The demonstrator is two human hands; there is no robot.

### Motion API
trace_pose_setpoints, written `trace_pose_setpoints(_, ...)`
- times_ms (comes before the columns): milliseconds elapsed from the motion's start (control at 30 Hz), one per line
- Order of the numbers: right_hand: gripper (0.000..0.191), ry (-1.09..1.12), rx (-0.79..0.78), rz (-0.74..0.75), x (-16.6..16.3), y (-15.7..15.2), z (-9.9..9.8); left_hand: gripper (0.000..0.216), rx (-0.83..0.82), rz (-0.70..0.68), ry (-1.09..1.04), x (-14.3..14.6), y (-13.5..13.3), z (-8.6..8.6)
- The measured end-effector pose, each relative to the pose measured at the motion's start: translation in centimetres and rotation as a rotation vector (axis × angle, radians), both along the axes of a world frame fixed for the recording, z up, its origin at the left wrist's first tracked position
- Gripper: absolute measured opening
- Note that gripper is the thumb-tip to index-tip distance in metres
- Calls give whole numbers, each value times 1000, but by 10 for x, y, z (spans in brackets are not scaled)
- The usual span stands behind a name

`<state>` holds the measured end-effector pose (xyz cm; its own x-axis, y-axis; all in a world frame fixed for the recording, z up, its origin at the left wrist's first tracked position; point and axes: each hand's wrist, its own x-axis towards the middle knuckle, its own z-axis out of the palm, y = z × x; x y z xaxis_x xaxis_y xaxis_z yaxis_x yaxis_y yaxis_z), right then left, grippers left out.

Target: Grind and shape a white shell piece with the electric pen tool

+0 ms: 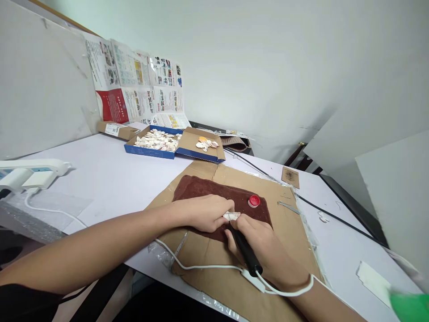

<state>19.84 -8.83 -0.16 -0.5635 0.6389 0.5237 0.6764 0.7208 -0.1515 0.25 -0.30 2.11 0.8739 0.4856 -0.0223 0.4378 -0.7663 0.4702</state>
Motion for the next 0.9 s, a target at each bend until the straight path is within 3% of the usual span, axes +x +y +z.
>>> trace_pose_setpoints(300, 12, 35, 51, 64, 8, -2, -2, 14, -28, 8, 23, -1, 1, 0)
trace_pose_setpoints(900, 11, 17, -23, 146, 31, 11, 0, 19, -32, 16, 2, -3, 2, -3)
